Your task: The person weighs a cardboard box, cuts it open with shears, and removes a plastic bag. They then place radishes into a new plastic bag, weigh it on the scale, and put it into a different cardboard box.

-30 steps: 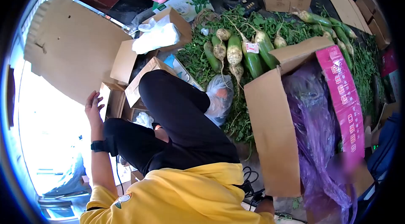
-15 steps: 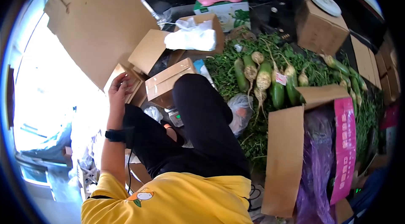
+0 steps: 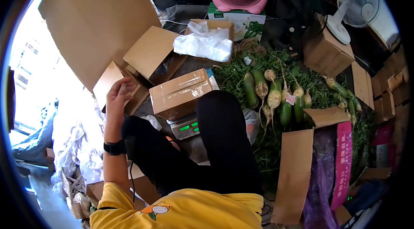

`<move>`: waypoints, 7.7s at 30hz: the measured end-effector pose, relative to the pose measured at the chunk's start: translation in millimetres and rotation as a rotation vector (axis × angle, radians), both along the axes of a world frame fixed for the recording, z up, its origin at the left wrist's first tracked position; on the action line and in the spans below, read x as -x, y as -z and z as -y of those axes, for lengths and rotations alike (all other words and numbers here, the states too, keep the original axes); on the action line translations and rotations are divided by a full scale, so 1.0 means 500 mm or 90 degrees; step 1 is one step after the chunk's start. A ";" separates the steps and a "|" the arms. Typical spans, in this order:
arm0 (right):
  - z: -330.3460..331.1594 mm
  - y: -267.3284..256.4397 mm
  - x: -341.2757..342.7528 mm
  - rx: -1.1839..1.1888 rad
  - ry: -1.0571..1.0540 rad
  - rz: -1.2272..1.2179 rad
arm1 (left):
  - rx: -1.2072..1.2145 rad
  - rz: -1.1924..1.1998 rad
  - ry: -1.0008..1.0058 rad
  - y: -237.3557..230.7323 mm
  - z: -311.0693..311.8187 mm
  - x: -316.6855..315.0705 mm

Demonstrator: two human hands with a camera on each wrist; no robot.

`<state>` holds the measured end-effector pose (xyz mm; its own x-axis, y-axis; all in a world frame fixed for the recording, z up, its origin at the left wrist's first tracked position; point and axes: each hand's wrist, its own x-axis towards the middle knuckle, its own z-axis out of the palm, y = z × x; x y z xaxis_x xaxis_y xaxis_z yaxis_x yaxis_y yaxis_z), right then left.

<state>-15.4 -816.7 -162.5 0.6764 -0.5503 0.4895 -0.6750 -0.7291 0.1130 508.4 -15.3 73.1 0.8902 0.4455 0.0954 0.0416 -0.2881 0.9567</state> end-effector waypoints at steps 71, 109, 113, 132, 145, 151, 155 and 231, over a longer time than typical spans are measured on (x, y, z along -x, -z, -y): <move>-0.912 -0.335 -1.495 -1.531 -0.570 -0.136 | 0.236 -0.092 0.086 0.146 0.138 -0.259; -1.024 -0.169 -1.561 -0.565 -0.795 -0.384 | -0.389 -0.088 0.439 0.292 0.154 -0.391; -1.029 -0.182 -1.579 -0.536 -0.835 -0.385 | -0.328 -0.047 0.392 0.310 0.151 -0.382; -1.050 -0.144 -1.585 -0.582 -0.879 -0.443 | -0.329 0.012 0.394 0.343 0.150 -0.371; -1.034 -0.127 -1.579 -0.603 -0.982 -0.469 | -0.387 0.045 0.344 0.346 0.155 -0.358; -1.036 -0.125 -1.574 -0.547 -1.032 -0.392 | -0.378 0.032 0.317 0.348 0.156 -0.352; -1.039 -0.142 -1.566 -0.561 -0.979 -0.434 | -0.386 0.027 0.291 0.358 0.155 -0.352; -1.629 -0.346 -1.446 0.227 -1.726 -0.394 | -0.002 -0.044 -0.539 0.377 0.087 0.004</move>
<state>707.7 -2.2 10.6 -0.4923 0.8703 0.0117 0.8700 0.4916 0.0381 506.5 -58.8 -115.3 0.2610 0.9638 0.0550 0.3026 -0.1357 0.9434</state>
